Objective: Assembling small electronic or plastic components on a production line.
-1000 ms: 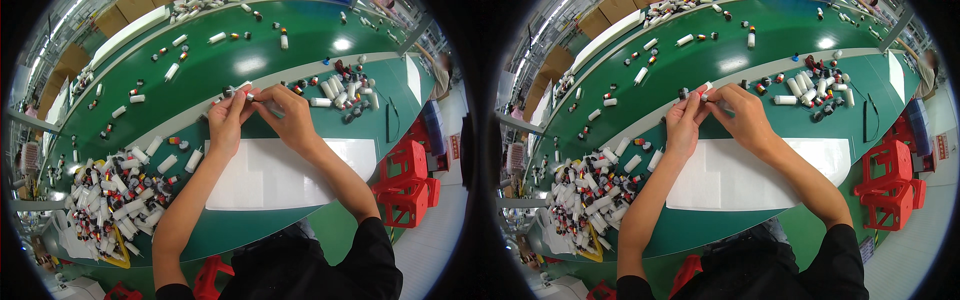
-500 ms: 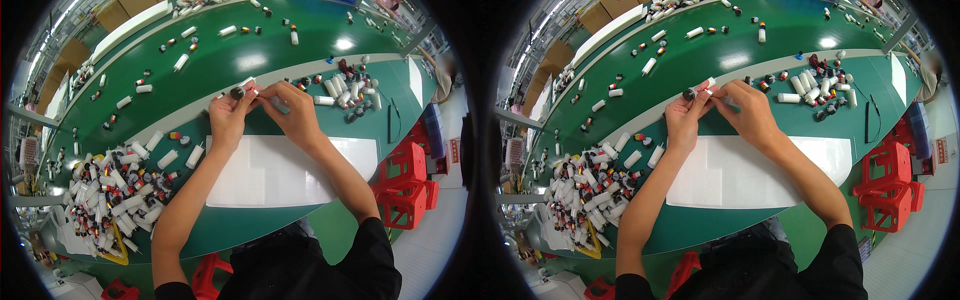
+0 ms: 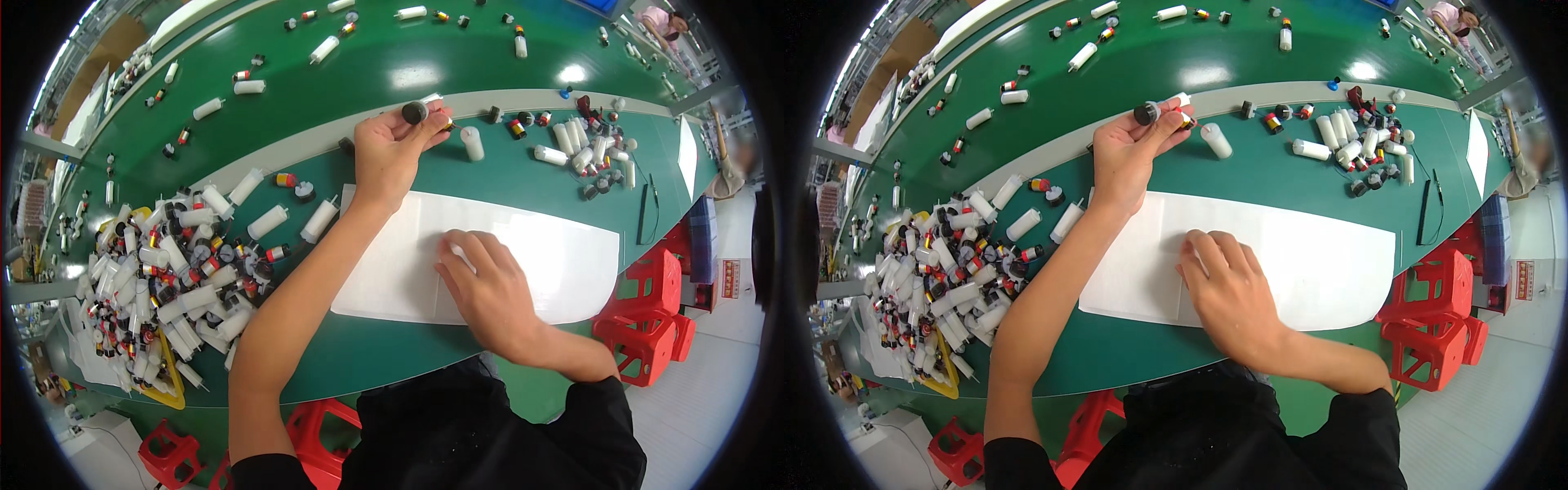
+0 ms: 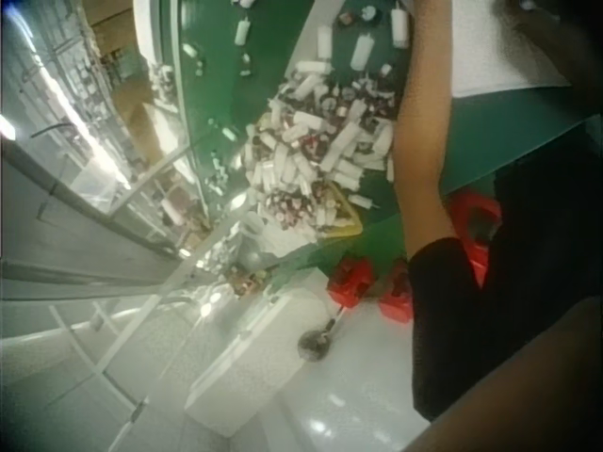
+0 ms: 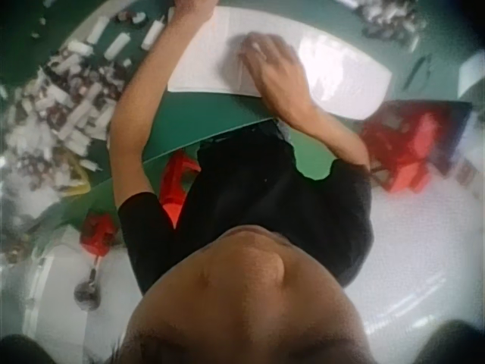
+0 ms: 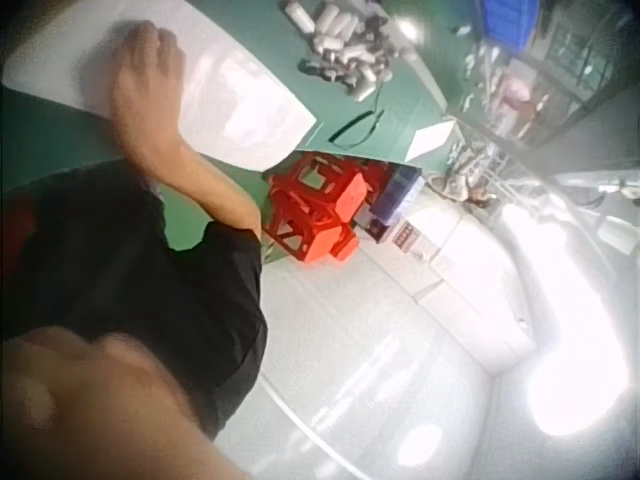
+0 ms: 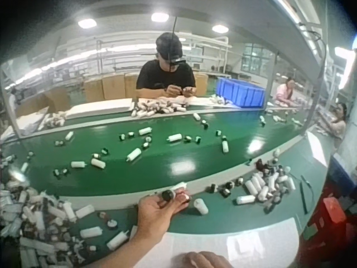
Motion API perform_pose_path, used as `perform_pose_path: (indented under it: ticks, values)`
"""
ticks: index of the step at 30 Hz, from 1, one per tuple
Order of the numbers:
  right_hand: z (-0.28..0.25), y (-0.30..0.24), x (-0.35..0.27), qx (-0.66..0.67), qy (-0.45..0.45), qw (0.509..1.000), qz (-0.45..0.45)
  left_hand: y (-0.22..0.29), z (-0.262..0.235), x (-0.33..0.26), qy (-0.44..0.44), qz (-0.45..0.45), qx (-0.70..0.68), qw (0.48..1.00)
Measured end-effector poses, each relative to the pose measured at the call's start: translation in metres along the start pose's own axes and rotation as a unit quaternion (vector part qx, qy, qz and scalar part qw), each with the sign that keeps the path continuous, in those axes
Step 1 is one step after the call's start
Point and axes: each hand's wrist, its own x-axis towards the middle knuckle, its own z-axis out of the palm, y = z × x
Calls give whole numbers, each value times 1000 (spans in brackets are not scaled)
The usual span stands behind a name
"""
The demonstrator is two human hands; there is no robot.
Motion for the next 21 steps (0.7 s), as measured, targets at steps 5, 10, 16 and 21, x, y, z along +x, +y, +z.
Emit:
perform_pose_path:
  ticks: [5, 10, 16, 21]
  values:
    - [18, -10, -9, -7, 56, 998, -1, 1, -1, 0, 4, 20, -12, 1000]
    - [20, -10, -7, 110, 97, 988, 41, 3, -3, -3, -7, 13, 13, 1000]
    - [3, -2, 2, 368, 86, 911, 163, 4, 0, -1, -2, 12, -6, 1000]
    - [-12, 19, 4, 532, 100, 802, 254, 3, -1, -2, 16, -14, -28, 999]
